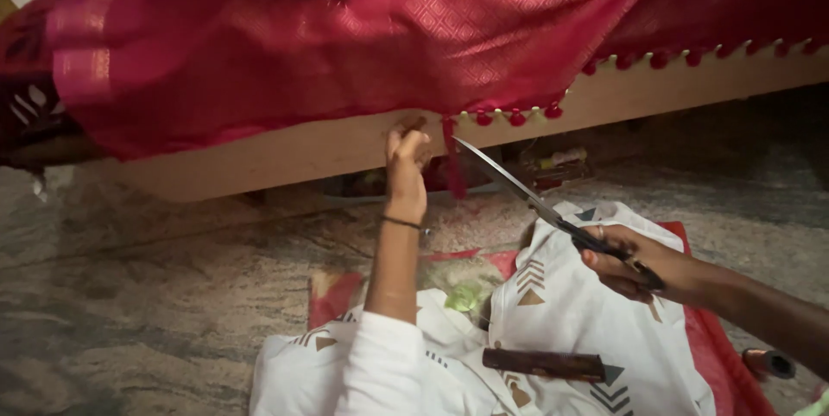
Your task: Trimming and preparing decorative tassels on a saree using thread and scissors.
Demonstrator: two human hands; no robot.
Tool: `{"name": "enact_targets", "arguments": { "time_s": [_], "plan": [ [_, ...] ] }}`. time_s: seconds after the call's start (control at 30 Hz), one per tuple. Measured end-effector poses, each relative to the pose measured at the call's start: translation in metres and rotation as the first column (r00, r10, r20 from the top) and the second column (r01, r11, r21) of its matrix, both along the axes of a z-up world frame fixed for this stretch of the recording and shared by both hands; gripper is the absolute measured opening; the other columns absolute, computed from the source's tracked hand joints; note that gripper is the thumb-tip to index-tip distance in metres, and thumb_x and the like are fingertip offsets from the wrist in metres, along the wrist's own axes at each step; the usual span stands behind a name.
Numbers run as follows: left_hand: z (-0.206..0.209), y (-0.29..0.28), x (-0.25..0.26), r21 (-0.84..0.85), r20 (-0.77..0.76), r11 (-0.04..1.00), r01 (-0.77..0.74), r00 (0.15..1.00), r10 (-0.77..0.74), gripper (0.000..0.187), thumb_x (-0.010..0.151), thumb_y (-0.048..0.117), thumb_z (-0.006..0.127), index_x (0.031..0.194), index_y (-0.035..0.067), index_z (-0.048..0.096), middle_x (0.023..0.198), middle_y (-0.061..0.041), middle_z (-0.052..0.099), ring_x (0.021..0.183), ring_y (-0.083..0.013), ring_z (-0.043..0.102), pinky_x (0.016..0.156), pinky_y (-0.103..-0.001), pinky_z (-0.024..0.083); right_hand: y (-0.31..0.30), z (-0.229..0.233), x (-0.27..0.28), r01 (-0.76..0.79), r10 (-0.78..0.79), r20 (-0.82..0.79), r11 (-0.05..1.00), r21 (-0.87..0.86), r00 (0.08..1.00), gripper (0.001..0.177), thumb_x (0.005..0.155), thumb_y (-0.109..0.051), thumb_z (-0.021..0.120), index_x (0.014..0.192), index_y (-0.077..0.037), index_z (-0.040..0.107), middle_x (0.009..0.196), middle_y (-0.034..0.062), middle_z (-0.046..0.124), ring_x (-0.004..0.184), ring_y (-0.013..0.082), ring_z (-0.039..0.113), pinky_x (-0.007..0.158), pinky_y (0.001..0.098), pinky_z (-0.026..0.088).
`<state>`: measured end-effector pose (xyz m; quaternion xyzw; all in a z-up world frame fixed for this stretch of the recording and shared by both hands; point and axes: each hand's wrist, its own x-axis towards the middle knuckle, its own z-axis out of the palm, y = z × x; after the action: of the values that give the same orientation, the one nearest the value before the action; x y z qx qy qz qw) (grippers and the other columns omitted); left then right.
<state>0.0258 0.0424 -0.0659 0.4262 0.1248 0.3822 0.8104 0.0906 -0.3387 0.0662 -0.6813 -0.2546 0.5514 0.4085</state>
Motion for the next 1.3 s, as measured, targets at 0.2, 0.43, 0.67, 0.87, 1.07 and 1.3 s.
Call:
{"name": "enact_targets", "arguments": {
  "time_s": [0.2,0.43,0.67,0.87,1.07,1.3],
  "plan": [
    [0.096,-0.014,-0.011,0.129,-0.103,0.92,0.371,0.928,-0.359,0.013,0.095,0.01,0.069,0.104,0.002,0.073,0.103,-0.001,0.074,0.095,-0.0077,0.064,0.09,-0.024,0.048,-0.014,0.016,0.026,0.011,0.001,0.121,0.995,-0.097,0.993,0.038,0.091,-0.046,0.063,0.09,-0.008,0.057,0.048,0.0026,0.052,0.036,0.0147,0.05,0.034,0.0332,0.044],
    [0.078,-0.028,-0.028,0.427,-0.359,0.861,0.277,0.926,-0.12,0.027,0.109,0.017,0.072,0.098,-0.007,0.078,0.085,-0.003,0.059,0.071,-0.0078,0.044,0.063,-0.025,0.035,-0.004,0.071,0.047,-0.118,0.205,0.586,0.976,-0.183,0.784,0.046,0.081,-0.051,0.077,0.085,-0.006,0.067,0.052,0.011,0.061,0.045,0.024,0.06,0.046,0.0399,0.049],
    [0.086,-0.06,-0.044,0.346,-0.208,0.918,0.194,0.97,-0.126,0.025,0.104,0.014,0.06,0.111,-0.007,0.072,0.101,-0.011,0.076,0.081,-0.0144,0.074,0.068,-0.027,0.062,0.005,0.096,0.044,-0.127,0.464,0.833,0.885,-0.448,0.302,0.064,0.072,-0.071,0.071,0.096,-0.013,0.07,0.066,0.0158,0.07,0.062,0.0364,0.067,0.063,0.0483,0.054],
    [0.091,-0.067,-0.056,0.316,-0.243,0.93,0.186,0.964,-0.111,0.027,0.105,0.015,0.059,0.109,-0.007,0.073,0.099,-0.013,0.076,0.075,-0.0156,0.072,0.063,-0.029,0.062,-0.009,0.077,0.075,-0.168,0.457,0.876,0.886,-0.432,0.156,0.097,0.064,-0.085,0.067,0.127,-0.011,0.066,0.078,0.0192,0.074,0.069,0.0384,0.072,0.063,0.0498,0.056],
    [0.092,-0.073,-0.059,0.369,-0.214,0.913,0.175,0.972,-0.1,0.026,0.105,0.013,0.057,0.108,-0.007,0.074,0.1,-0.011,0.076,0.08,-0.0137,0.072,0.068,-0.03,0.064,0.025,0.103,0.063,-0.15,0.582,0.796,0.813,-0.563,0.167,0.108,0.062,-0.09,0.063,0.139,-0.014,0.063,0.086,0.02,0.076,0.076,0.0356,0.074,0.071,0.0495,0.058],
    [0.093,-0.072,-0.063,0.456,-0.339,0.88,0.129,0.94,0.037,0.024,0.103,0.008,0.061,0.093,-0.01,0.071,0.082,-0.008,0.071,0.072,-0.0162,0.075,0.063,-0.027,0.054,0.06,0.129,0.052,-0.175,0.653,0.738,0.757,-0.629,0.173,0.103,0.066,-0.083,0.056,0.146,-0.016,0.057,0.095,0.0192,0.077,0.08,0.0289,0.077,0.072,0.0453,0.063]
  ]
}}
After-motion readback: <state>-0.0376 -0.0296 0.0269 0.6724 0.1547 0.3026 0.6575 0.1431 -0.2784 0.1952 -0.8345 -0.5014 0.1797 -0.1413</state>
